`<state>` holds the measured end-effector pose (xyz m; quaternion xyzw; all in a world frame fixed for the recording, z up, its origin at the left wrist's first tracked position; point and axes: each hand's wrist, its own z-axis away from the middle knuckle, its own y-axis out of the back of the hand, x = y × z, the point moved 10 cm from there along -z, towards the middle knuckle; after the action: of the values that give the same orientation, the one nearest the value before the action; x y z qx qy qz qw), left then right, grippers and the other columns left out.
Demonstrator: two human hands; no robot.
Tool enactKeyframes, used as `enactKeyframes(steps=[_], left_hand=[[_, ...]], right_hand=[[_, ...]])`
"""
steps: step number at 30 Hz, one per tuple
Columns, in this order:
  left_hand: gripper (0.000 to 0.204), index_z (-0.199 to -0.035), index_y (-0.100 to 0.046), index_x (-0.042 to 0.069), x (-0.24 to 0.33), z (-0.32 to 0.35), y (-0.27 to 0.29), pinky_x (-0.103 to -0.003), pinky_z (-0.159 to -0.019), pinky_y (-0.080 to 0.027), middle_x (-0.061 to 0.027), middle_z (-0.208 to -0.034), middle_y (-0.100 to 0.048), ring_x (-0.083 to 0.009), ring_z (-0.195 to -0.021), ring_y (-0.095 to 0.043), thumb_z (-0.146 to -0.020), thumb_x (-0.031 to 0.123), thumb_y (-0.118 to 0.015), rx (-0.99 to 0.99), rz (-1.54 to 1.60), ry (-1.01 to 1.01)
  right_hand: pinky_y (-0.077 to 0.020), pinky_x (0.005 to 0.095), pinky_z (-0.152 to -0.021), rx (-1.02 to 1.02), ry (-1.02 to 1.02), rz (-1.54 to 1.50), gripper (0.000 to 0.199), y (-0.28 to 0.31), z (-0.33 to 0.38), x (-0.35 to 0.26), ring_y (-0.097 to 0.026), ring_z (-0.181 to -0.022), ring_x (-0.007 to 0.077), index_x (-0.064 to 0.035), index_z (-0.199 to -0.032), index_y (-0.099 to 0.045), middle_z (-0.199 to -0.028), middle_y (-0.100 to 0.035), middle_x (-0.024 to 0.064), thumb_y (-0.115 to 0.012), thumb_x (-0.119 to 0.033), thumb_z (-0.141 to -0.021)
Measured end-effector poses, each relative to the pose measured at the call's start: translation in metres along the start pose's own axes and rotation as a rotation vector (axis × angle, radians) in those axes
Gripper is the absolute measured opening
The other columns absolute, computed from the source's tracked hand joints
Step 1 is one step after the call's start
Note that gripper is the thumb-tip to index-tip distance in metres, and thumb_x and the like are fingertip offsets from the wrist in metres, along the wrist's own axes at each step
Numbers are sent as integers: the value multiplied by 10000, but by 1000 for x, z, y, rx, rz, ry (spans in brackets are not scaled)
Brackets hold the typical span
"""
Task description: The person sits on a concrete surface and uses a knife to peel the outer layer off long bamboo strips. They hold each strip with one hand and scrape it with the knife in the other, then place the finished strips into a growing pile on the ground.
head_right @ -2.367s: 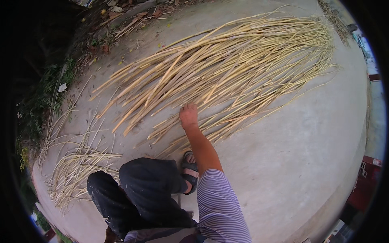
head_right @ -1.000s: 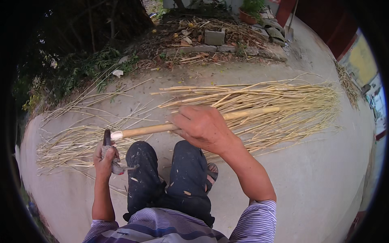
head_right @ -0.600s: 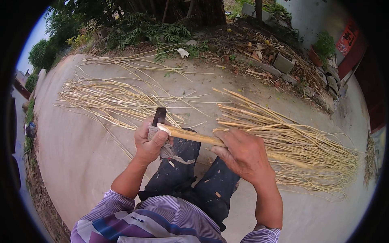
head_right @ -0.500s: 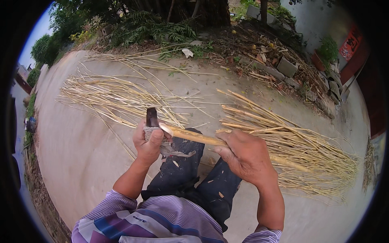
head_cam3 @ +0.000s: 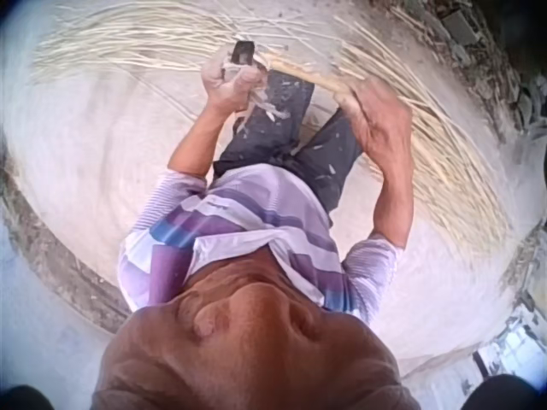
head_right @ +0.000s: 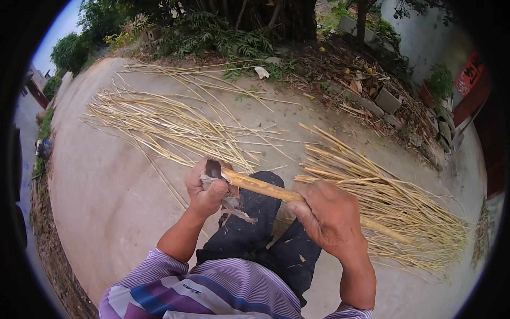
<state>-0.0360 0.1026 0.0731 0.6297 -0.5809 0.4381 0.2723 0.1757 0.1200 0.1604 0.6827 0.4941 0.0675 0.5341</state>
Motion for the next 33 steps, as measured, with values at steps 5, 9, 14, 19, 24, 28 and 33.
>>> enactKeyframes(steps=[5,9,14,19,24,28,33], left_hand=[[437,-890,-596,31,-3,4,6,-216,-601,-441,2,-753,-610,-59,-670,-538,-793,398,-810,-45,-21,-42],[444,-912,-606,27,-4,10,5,-215,-619,-440,0,-759,-612,-65,-677,-531,-780,393,-821,-27,-11,-26],[465,-927,-614,24,-4,13,11,-221,-623,-447,-4,-772,-618,-77,-677,-540,-767,403,-828,24,-34,-4],[511,-928,-570,5,0,8,-5,-240,-569,-455,-42,-745,-612,-108,-642,-577,-772,433,-800,-131,-165,-51],[497,-937,-549,11,-3,11,-28,-261,-568,-431,-53,-744,-598,-127,-652,-562,-779,410,-799,-174,18,-38],[414,-976,-633,0,4,20,-37,-313,-589,-428,-56,-759,-582,-182,-676,-547,-844,375,-752,-146,-87,-212],[369,-908,-665,15,17,15,-35,-318,-594,-432,-71,-759,-572,-201,-657,-537,-887,382,-701,-248,-114,-252]], right_hand=[[-473,381,-569,1,-7,-28,234,-2,3,-2,-578,-636,303,-49,-983,-676,-736,-567,109,-731,-177,-795],[-471,379,-563,3,-14,-20,233,-4,3,-5,-577,-631,299,-50,-971,-680,-733,-565,107,-737,-184,-790],[-468,380,-557,34,-3,-22,238,-4,6,-8,-576,-623,299,-51,-966,-680,-729,-563,107,-742,-194,-787],[-463,378,-546,65,14,26,242,-8,10,-5,-577,-615,295,-50,-958,-676,-721,-564,104,-749,-204,-784],[-449,377,-531,67,7,-8,235,-15,5,-11,-574,-605,287,-57,-946,-672,-715,-561,96,-749,-216,-791],[-444,378,-530,34,54,-24,236,-22,-4,-25,-566,-595,281,-59,-950,-671,-706,-554,98,-743,-230,-805],[-432,386,-528,18,-28,-77,200,-14,-1,-28,-554,-582,302,-42,-957,-667,-684,-544,117,-703,-201,-840]])
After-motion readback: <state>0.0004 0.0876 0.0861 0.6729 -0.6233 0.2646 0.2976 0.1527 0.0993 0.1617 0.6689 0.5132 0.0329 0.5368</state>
